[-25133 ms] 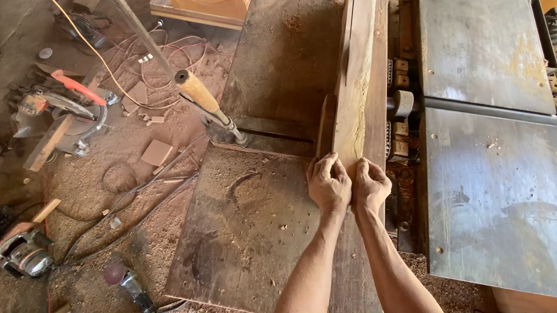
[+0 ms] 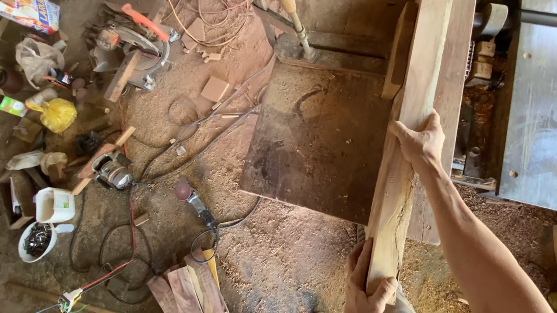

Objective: Inspecting and moving wooden planks near a jointer machine in a workshop

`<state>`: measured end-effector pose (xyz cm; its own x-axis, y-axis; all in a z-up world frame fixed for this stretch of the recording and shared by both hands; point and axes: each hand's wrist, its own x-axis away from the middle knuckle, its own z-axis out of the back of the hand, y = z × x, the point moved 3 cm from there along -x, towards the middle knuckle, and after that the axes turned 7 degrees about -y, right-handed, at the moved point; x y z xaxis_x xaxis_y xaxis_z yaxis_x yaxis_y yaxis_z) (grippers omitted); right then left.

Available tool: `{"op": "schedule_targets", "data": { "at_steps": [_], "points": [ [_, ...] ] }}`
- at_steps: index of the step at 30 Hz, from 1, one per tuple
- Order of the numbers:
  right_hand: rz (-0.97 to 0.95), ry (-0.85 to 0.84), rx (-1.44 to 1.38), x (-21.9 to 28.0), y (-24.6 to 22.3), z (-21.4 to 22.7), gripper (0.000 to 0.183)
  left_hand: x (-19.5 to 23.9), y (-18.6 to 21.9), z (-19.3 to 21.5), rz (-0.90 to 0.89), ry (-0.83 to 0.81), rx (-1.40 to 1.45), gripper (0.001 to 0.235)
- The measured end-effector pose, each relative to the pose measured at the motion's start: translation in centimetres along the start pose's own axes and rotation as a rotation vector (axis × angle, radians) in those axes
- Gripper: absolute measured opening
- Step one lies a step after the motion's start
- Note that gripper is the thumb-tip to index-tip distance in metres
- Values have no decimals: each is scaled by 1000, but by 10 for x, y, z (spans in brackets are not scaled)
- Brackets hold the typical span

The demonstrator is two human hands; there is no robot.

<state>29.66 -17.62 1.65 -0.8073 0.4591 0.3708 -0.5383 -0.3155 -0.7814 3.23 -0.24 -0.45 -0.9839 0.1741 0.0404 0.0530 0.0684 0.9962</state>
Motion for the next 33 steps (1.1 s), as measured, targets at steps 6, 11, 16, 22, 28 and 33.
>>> {"op": "schedule_targets", "data": {
  "at_steps": [6, 11, 16, 22, 28, 33],
  "points": [
    [85, 4, -25, -9, 3, -1, 43, -5, 5, 0, 6, -2, 4, 75],
    [43, -35, -13, 0, -11, 3, 47, -10, 13, 0, -85, 65, -138, 72],
    [62, -22, -7, -4, -11, 1, 56, -14, 8, -3, -247, 151, -106, 62],
    [65, -19, -16, -6, -13, 2, 50, -20, 8, -3, -280, 144, -53, 60],
    [72, -24, -18, -13, -9, 1, 48, -20, 1, -4, -248, 118, -40, 64],
    [42, -7, -10, -15, -11, 1, 46, -26, 12, -3, -267, 111, -22, 64]
  ]
}}
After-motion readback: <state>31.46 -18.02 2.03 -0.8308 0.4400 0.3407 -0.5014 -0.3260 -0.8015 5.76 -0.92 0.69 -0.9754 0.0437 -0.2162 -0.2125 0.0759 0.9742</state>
